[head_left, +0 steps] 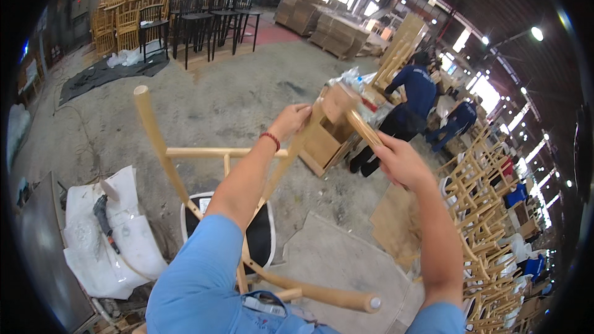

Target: The person assembles wooden chairs by sanding the leg ends with a power sander, then inserting and tapping plastic glides into the leg sockets using a wooden mallet. The person handles multiple chairs in sequence, moving them between work areas.

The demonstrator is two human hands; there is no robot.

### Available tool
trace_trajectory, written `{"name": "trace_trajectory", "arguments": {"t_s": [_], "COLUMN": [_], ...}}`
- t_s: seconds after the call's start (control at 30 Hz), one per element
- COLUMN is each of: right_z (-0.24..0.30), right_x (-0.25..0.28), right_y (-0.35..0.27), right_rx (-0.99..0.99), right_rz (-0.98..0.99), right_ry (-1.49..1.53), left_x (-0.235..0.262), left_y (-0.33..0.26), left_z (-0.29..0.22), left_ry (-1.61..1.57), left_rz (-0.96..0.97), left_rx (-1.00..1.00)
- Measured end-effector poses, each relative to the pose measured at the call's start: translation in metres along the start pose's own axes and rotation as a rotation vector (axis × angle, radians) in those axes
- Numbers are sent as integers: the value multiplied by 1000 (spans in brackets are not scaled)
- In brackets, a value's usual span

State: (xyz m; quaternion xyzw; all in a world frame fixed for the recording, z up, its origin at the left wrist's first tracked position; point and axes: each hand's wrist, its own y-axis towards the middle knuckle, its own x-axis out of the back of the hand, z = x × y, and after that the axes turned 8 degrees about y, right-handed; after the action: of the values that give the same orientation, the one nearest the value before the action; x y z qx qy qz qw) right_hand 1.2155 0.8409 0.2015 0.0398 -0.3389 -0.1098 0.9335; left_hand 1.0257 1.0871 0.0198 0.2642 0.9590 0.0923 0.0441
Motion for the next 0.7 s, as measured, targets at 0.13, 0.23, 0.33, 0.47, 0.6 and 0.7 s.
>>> {"name": "trace_trajectory", "arguments": {"t_s": [0.13, 0.23, 0.33, 0.47, 0.6, 0.7], "right_z": [-6, -24, -33, -30, -30, -23], "right_x": [23, 22, 13, 1, -5, -15], "right_y": [-73, -107, -140, -185, -248, -296], "right_rx": [-327, -297, -223, -122, -41, 32], "right_rz": [-105, -274, -356, -364, -424, -417], "right_ry": [257, 482, 674, 777, 794, 818], "left_x": [-37, -22, -40, -35, -64, -76], "left_y": [-3, -30, -71, -139, -225, -295], "left_z": [12, 49, 77, 77, 47, 8], "left_ry": [-255, -666, -824, -839, -825, -833], "left_rz": [-261, -518, -544, -464, -316, -313], "left_rx": [45, 137, 421, 486, 430, 391]}}
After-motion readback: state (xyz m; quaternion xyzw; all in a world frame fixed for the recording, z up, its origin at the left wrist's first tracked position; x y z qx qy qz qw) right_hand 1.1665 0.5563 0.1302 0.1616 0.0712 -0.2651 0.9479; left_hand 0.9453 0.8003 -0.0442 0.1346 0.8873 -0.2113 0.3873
